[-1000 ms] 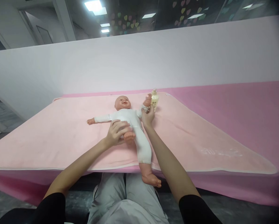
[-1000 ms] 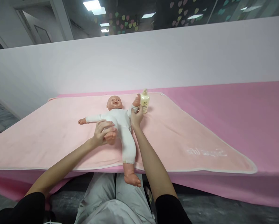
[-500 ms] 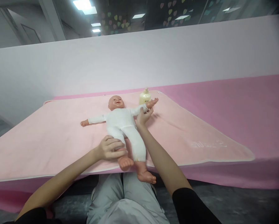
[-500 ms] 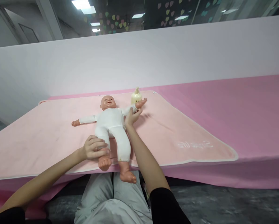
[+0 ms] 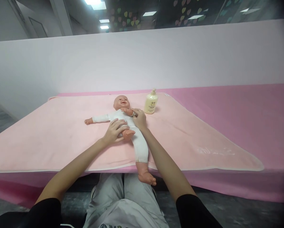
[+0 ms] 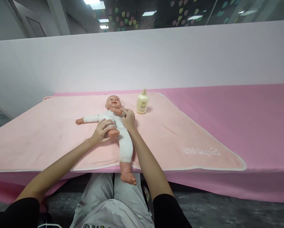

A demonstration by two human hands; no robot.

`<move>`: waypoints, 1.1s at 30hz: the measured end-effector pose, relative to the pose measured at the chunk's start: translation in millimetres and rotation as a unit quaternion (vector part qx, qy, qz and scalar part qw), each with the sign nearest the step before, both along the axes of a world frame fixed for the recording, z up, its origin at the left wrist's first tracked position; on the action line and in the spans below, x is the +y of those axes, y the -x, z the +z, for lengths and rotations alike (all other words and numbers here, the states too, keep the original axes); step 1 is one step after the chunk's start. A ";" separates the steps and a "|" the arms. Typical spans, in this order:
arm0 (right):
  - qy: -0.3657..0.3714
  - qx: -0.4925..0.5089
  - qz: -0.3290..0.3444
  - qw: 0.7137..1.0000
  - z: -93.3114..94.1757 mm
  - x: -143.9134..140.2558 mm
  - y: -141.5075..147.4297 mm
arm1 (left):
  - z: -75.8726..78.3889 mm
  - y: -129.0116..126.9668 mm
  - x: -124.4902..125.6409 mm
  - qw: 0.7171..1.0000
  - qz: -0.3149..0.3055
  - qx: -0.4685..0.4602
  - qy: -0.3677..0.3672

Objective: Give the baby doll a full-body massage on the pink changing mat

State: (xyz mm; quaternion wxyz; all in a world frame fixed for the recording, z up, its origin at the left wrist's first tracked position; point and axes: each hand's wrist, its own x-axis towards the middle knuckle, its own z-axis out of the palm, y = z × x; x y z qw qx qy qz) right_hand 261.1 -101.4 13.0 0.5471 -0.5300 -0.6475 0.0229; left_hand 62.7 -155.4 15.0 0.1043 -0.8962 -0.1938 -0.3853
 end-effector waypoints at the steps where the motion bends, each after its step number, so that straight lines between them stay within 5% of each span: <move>1: 0.001 0.002 -0.001 1.000 -0.2 0.0 0.2 | -1.2 0.2 -0.6 1.000 0.001 -0.001 -0.002; 5: -0.012 0.036 0.012 0.999 -2.7 1.9 0.3 | 0.0 2.0 0.5 0.999 -0.010 -0.019 -0.049; 9: -0.060 0.197 -0.021 0.978 -6.9 9.5 -4.6 | 11.2 8.3 -8.8 0.982 -0.051 -0.100 -0.152; 12: -0.039 0.342 -0.091 0.934 -10.5 17.3 -13.5 | 15.2 14.6 -35.0 0.962 -0.078 -0.149 -0.213; 18: 0.054 0.520 -0.221 0.824 -17.7 23.8 -28.7 | 8.9 21.8 -78.8 0.974 -0.154 -0.088 -0.142; 21: 0.018 0.490 -0.210 0.846 -14.6 22.6 -26.1 | 25.0 20.8 -70.0 0.984 -0.116 -0.120 -0.070; 24: -0.025 0.382 -0.128 0.915 -8.7 19.1 -17.3 | 43.7 15.9 -46.1 0.978 -0.083 -0.193 0.006; 27: -0.024 0.184 -0.009 0.983 -4.7 12.8 -7.5 | 44.5 8.3 -15.4 0.972 -0.052 -0.207 0.102; 30: -0.013 0.082 0.038 0.996 -2.5 8.1 -2.3 | 37.1 3.2 10.1 0.955 -0.019 -0.202 0.217; 33: -0.017 0.222 0.006 0.975 -0.7 8.8 -4.8 | 40.8 7.9 15.3 0.931 0.018 -0.255 0.262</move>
